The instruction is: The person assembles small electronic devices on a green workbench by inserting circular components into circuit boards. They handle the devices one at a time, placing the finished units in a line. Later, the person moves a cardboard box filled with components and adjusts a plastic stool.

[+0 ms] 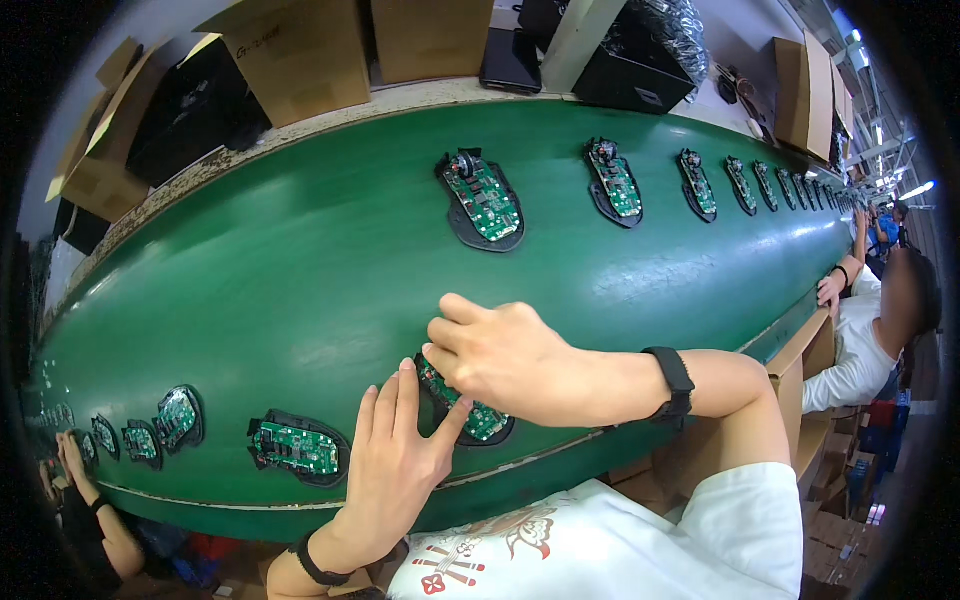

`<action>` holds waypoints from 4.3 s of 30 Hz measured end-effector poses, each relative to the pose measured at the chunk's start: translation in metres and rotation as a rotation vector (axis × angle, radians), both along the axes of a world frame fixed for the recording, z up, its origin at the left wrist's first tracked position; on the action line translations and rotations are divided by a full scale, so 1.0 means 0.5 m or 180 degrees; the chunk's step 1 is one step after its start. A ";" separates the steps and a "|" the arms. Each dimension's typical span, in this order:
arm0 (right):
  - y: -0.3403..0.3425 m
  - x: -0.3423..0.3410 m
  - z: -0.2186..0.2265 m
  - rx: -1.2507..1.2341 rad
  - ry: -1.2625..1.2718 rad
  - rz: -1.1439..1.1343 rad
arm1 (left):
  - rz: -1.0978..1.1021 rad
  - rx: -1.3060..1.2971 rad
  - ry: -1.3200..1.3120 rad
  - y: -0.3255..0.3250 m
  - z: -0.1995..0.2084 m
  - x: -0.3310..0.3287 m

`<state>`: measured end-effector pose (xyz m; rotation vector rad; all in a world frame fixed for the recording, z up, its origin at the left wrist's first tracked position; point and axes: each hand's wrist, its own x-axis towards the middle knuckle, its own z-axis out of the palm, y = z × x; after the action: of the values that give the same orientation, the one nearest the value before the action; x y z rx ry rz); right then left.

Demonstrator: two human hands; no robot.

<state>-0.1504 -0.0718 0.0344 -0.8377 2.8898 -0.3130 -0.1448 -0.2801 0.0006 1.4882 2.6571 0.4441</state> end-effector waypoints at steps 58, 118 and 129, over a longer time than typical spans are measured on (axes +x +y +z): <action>-0.009 0.168 -0.061 -0.1487 -0.0040 -0.1465 | -0.0121 -0.0448 -0.0281 -0.036 0.003 -0.013; 0.102 0.098 -0.015 -0.0747 -0.0287 -0.1746 | 0.0499 -0.1040 -0.0262 -0.145 0.136 -0.219; 0.022 0.049 -0.001 -0.1811 -0.0649 -0.1738 | 0.0988 -0.0864 -0.1049 -0.237 0.075 -0.046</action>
<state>-0.1260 -0.0610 0.0337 -0.0199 2.7957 -1.2274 -0.1676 -0.3987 0.0381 0.8503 2.5559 0.2973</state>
